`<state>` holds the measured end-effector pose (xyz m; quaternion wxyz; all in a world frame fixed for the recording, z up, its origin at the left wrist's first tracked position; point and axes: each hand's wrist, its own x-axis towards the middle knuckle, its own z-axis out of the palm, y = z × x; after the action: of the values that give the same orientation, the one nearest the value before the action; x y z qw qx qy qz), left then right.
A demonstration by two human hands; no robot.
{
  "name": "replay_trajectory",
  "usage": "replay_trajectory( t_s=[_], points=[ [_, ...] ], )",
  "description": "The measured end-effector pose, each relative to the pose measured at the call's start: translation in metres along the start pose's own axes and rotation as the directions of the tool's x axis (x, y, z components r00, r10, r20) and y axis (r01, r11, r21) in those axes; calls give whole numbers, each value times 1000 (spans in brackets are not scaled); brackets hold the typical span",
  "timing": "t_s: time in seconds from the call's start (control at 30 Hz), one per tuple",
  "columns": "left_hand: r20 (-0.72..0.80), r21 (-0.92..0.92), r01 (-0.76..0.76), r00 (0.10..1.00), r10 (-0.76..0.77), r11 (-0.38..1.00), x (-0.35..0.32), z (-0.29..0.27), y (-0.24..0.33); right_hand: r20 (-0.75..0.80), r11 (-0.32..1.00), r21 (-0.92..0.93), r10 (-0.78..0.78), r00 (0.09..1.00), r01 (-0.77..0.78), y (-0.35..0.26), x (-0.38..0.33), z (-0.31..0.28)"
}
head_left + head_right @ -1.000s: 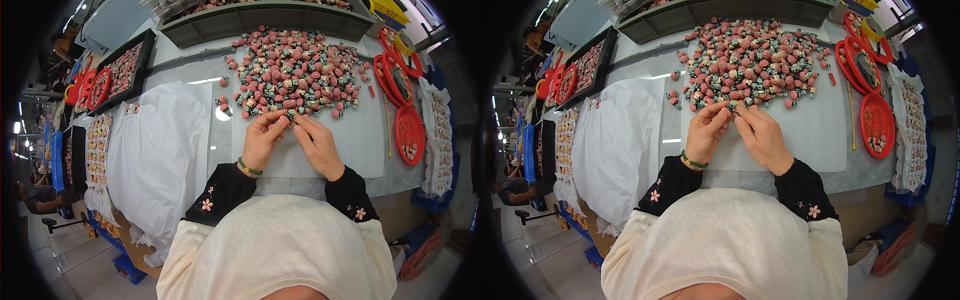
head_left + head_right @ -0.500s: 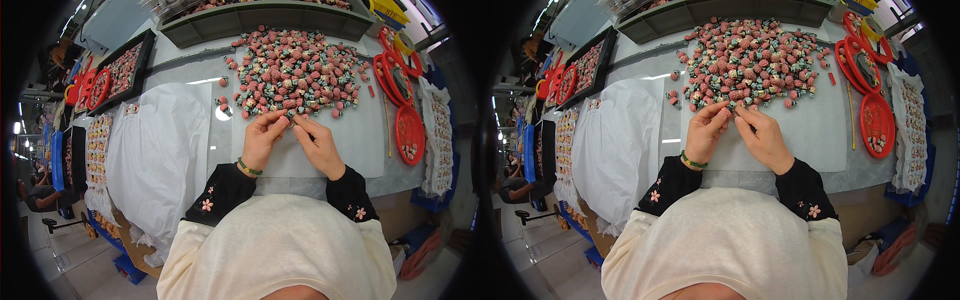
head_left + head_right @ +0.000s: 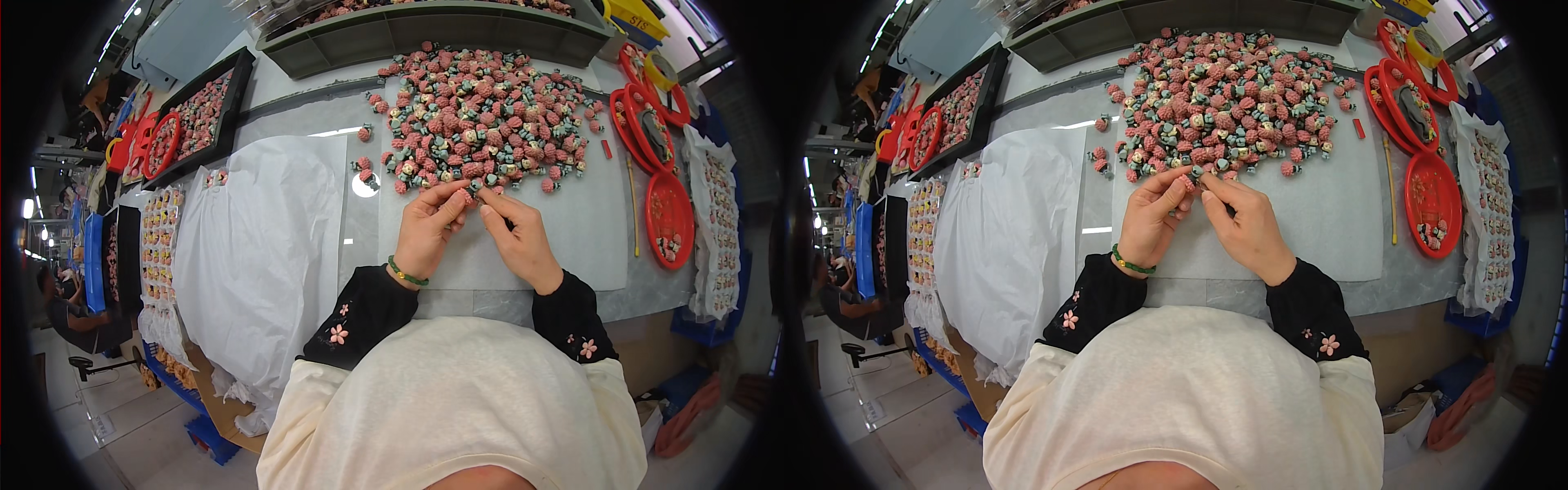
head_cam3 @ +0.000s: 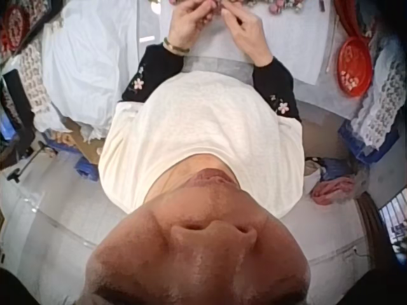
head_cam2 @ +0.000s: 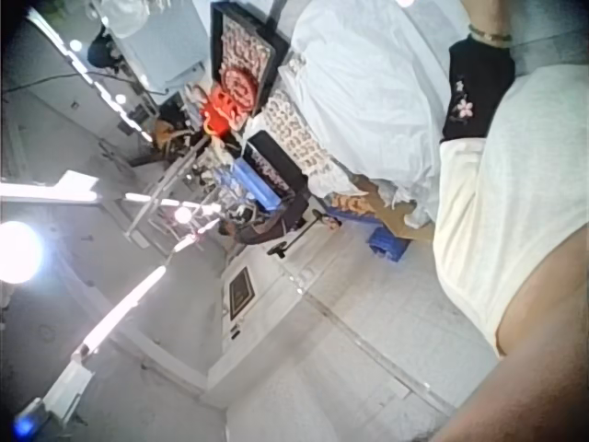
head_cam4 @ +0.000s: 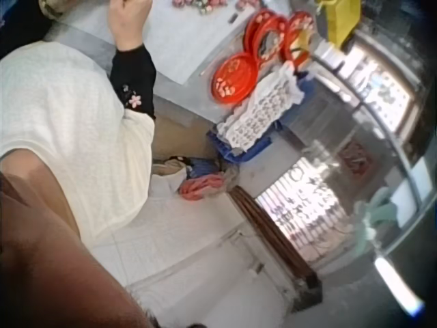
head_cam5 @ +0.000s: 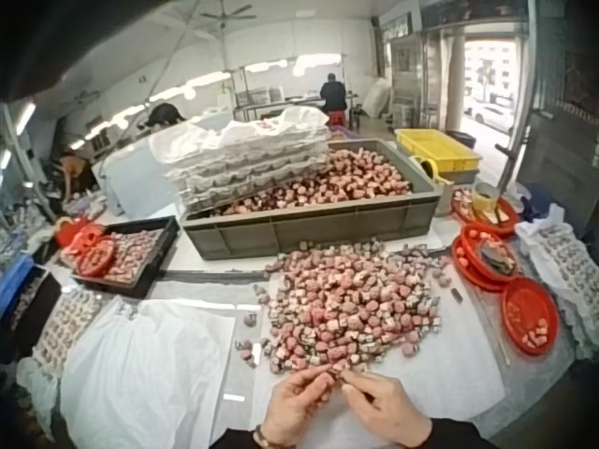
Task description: The person lays out plastic packaging trays and paper sheets on the table, wipes their hands with a cloth, and assembles small figurines by hand before arranging them into rows on the sheet.
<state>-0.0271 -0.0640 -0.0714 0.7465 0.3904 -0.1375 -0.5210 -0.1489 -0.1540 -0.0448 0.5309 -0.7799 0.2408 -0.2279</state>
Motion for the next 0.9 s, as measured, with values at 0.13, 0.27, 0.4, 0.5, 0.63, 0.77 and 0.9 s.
replay_trajectory(
  t_s=[0.13,0.27,0.4,0.5,0.63,0.77,0.9],
  points=[
    [12,-43,17,1000,-17,999,0,-1,1,25,1000,9,19,1000,-19,0,0,-1],
    [22,-55,1,1000,1,998,1,0,3,-12,993,108,55,998,-53,2,1,-9],
    [27,167,-138,990,135,976,-2,6,-2,-134,986,124,127,983,-110,-10,8,-13],
    [94,291,-211,977,192,933,-6,6,-6,-114,992,90,100,988,-90,-6,11,-7],
    [153,138,-134,982,112,981,-4,0,-8,8,983,175,56,998,-57,-1,11,-11],
    [118,-5,-71,991,71,997,-3,6,-1,25,997,80,-22,999,20,2,12,-17],
    [80,-31,-55,995,57,998,1,2,1,-134,993,-65,90,987,-100,-10,14,-31]
  ],
)
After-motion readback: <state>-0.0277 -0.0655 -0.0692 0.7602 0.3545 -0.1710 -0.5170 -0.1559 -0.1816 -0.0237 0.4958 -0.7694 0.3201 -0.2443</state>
